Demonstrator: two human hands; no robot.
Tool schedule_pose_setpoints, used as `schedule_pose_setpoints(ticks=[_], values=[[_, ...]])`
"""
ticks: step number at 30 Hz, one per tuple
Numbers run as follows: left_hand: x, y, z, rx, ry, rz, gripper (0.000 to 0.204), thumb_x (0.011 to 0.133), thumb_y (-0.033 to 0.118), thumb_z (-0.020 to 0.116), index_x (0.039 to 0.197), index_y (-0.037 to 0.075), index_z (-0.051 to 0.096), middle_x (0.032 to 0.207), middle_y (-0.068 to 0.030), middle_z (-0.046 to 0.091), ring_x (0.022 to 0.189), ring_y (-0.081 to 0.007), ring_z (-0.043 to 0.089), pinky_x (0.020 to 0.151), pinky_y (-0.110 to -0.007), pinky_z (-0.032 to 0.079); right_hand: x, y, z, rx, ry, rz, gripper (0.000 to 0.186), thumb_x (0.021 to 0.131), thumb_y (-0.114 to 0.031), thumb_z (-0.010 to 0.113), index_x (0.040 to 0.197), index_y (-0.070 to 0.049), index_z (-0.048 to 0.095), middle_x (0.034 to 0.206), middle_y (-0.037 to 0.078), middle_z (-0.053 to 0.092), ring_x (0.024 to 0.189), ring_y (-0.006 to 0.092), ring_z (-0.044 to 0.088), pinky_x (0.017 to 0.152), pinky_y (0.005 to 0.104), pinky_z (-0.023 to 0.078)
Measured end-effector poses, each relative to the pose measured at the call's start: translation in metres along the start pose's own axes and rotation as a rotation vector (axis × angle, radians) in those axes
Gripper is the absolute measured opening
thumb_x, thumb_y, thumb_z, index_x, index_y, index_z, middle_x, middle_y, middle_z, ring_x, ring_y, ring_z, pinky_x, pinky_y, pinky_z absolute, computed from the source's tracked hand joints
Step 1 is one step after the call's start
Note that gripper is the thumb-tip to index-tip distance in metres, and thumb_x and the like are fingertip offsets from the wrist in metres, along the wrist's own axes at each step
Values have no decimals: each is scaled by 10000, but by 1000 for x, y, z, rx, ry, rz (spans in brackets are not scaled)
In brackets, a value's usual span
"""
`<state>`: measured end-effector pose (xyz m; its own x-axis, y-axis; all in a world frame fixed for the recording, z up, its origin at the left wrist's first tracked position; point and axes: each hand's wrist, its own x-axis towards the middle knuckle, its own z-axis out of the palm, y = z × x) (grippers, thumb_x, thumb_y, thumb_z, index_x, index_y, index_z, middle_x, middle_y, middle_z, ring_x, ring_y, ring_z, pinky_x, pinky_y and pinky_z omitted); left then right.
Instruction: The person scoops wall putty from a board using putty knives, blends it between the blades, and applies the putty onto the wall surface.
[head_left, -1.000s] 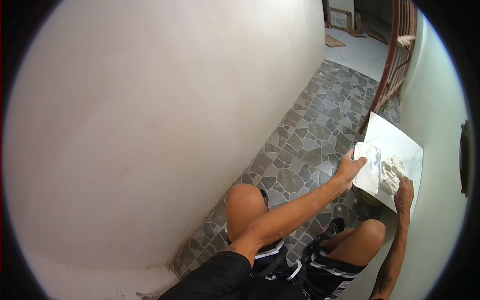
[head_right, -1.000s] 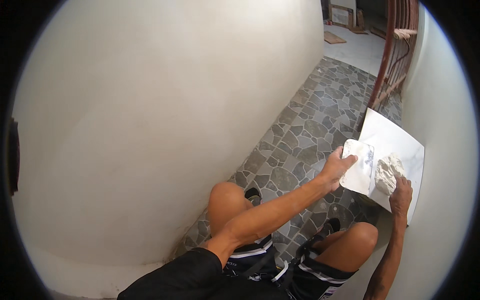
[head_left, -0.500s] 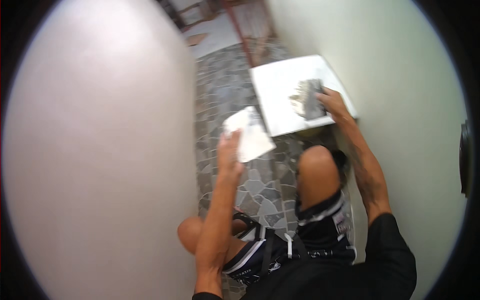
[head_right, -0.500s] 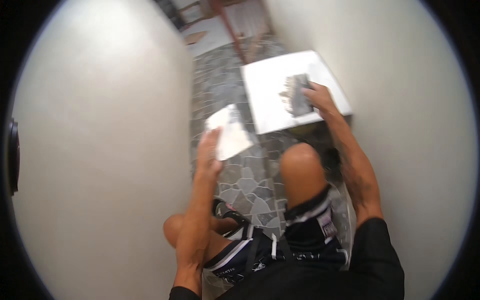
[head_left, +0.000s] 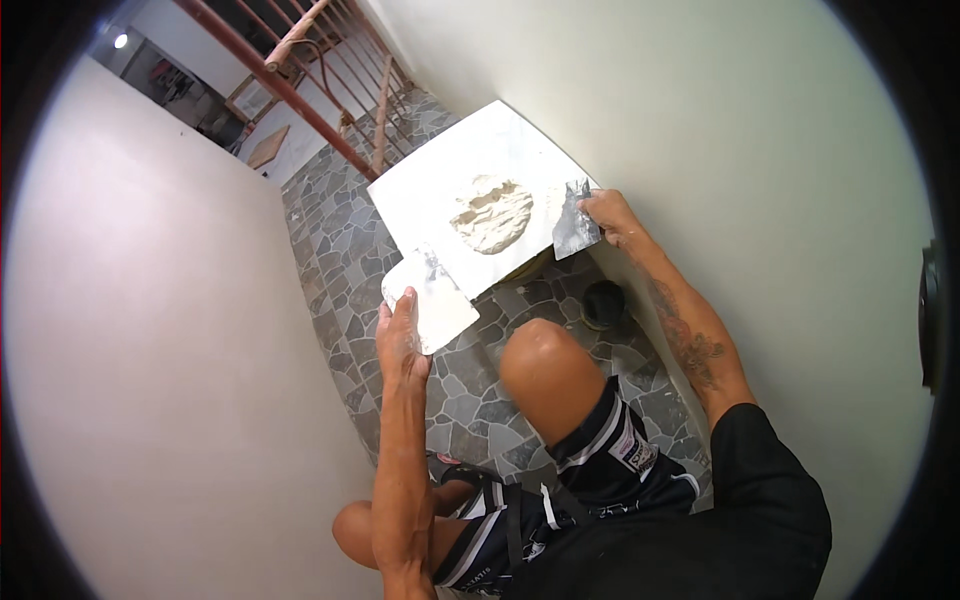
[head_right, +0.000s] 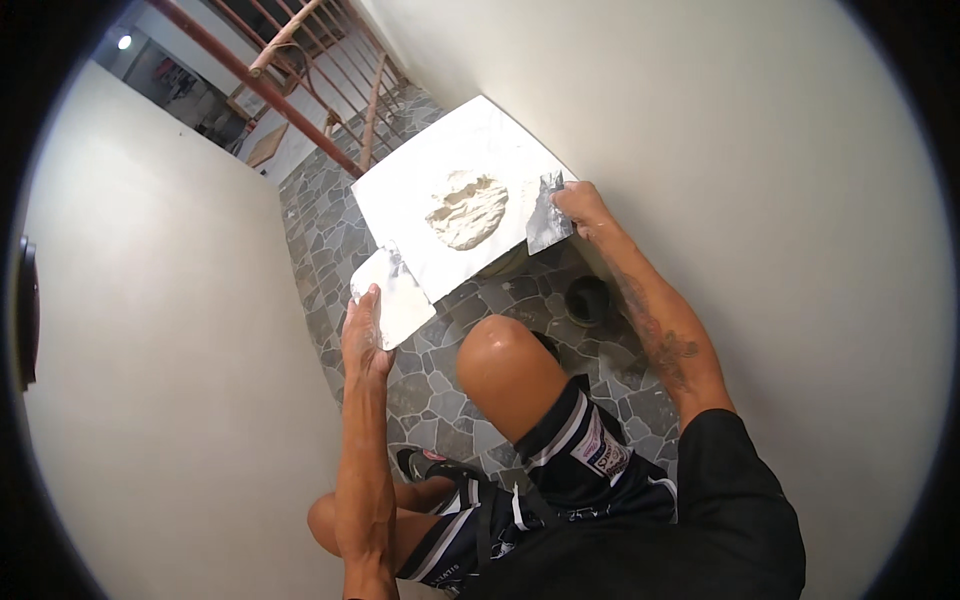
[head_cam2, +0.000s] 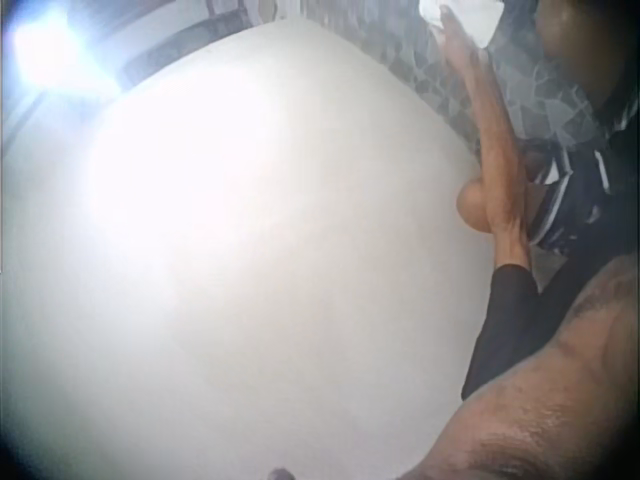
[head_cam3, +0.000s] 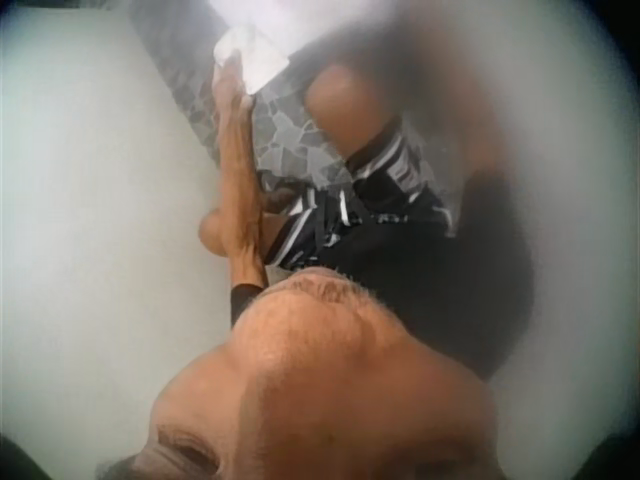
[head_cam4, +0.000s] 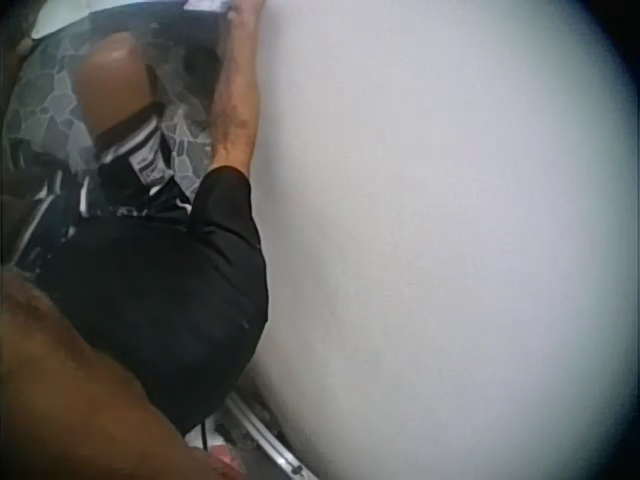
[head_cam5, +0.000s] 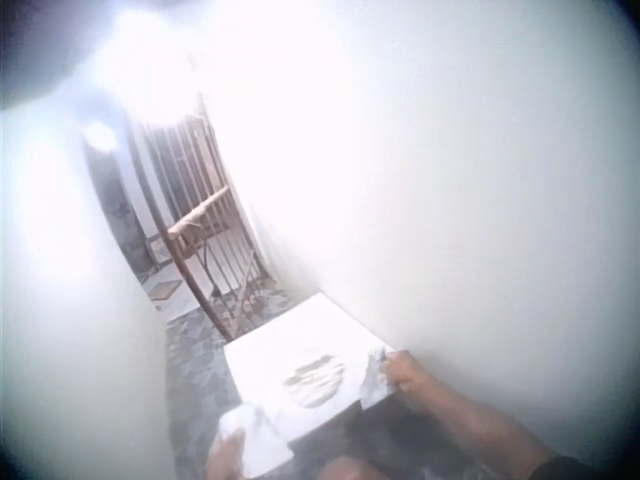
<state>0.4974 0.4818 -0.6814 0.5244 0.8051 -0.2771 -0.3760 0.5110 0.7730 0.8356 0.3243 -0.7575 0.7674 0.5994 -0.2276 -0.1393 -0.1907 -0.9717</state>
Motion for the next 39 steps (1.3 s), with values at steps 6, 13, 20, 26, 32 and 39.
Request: schedule_pose_setpoints(ticks=[6, 13, 20, 26, 32, 39], values=[[16, -8, 11, 46, -66, -9, 437, 910, 26, 577, 1290, -41, 372, 1151, -170, 575, 983, -241, 640, 814, -365, 595, 19, -6, 22, -83, 63, 99, 171, 836, -79, 588, 926, 60, 629, 718, 42, 573, 559, 133, 493, 437, 320, 348], [35, -13, 15, 61, -76, -15, 415, 913, 30, 583, 1269, -50, 384, 1150, -163, 571, 972, -228, 635, 822, -341, 578, 21, -16, 53, -198, -51, 117, 196, 835, -49, 585, 951, 107, 612, 772, 105, 592, 679, 163, 566, 529, 332, 430], [63, -17, 23, 48, -71, -62, 422, 927, 41, 570, 1271, -83, 360, 1107, -136, 564, 961, -216, 623, 805, -331, 566, 14, -11, 68, 154, -118, 106, 254, 830, -6, 585, 1020, 161, 566, 885, 154, 603, 737, 205, 600, 613, 337, 503], [83, -18, 34, 37, -102, -65, 408, 920, 11, 570, 1260, -132, 394, 1128, -166, 574, 979, -215, 621, 847, -306, 542, 16, -16, 71, 418, -167, 201, 224, 897, 4, 563, 1064, 149, 530, 1026, 185, 587, 864, 253, 624, 742, 400, 563], [94, -17, 41, 45, -59, -66, 323, 929, 22, 552, 1209, -64, 418, 1054, -133, 582, 910, -223, 639, 773, -346, 584, 14, -20, 71, 561, -298, 177, 237, 911, -10, 538, 1115, 106, 509, 1034, 153, 589, 905, 232, 629, 827, 387, 553], [96, -20, 52, 19, -9, -73, 264, 941, 26, 516, 1178, -53, 431, 1057, -147, 583, 900, -248, 645, 775, -385, 593, -9, -56, 69, 522, -394, -13, 285, 916, -27, 547, 1171, 92, 509, 1042, 127, 610, 881, 184, 633, 811, 343, 556]])
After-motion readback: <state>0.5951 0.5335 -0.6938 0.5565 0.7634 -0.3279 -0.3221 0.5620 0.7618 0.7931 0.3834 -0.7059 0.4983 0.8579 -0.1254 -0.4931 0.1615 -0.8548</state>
